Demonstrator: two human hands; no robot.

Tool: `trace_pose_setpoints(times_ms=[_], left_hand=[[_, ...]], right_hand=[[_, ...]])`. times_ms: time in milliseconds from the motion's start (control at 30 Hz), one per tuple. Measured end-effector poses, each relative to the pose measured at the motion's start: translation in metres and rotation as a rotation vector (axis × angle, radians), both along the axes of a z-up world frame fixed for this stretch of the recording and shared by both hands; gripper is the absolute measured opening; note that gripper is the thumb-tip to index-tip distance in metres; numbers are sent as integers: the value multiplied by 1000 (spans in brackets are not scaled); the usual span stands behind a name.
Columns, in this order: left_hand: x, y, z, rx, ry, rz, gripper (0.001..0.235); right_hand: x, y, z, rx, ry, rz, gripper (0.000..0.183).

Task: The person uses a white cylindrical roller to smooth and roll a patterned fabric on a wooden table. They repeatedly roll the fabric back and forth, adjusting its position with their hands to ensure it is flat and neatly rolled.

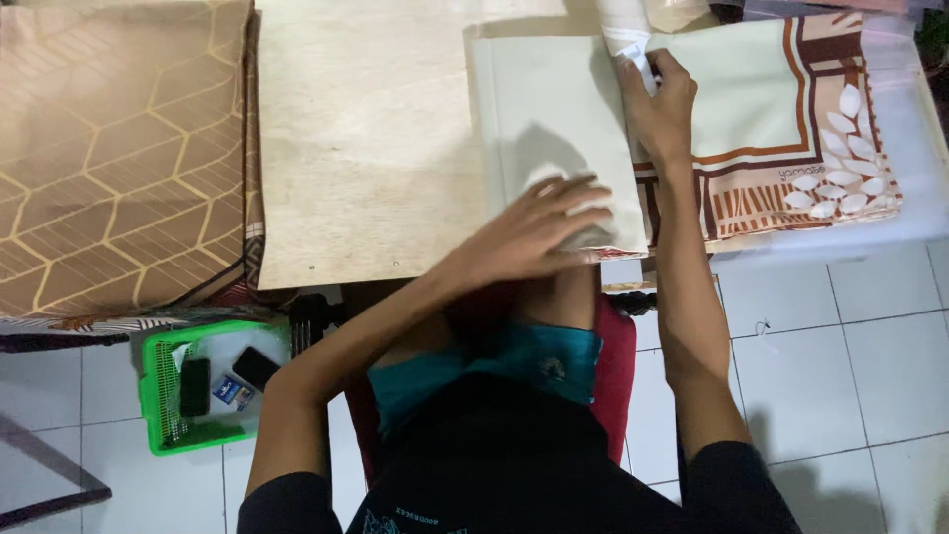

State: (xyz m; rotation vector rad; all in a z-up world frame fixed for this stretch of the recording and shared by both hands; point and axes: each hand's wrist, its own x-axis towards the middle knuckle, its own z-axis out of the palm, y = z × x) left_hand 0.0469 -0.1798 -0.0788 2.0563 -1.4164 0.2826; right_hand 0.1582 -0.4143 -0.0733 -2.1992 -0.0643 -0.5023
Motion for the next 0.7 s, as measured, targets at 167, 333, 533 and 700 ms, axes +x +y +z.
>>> trace_pose_setpoints(times_ms=[167, 333, 533, 700], left_hand=[[13, 16, 2, 138, -86, 85, 52], [7, 18, -16, 226, -168, 142, 62], [4, 15, -30, 243, -227, 212, 63], [4, 15, -30, 266, -255, 242, 63]], right_hand=[[-18, 29, 38, -87, -169, 438, 25], [-10, 47, 26, -566, -73, 571, 35], [38, 52, 23, -666, -14, 510, 34], [38, 65, 28, -750, 121, 378, 22]])
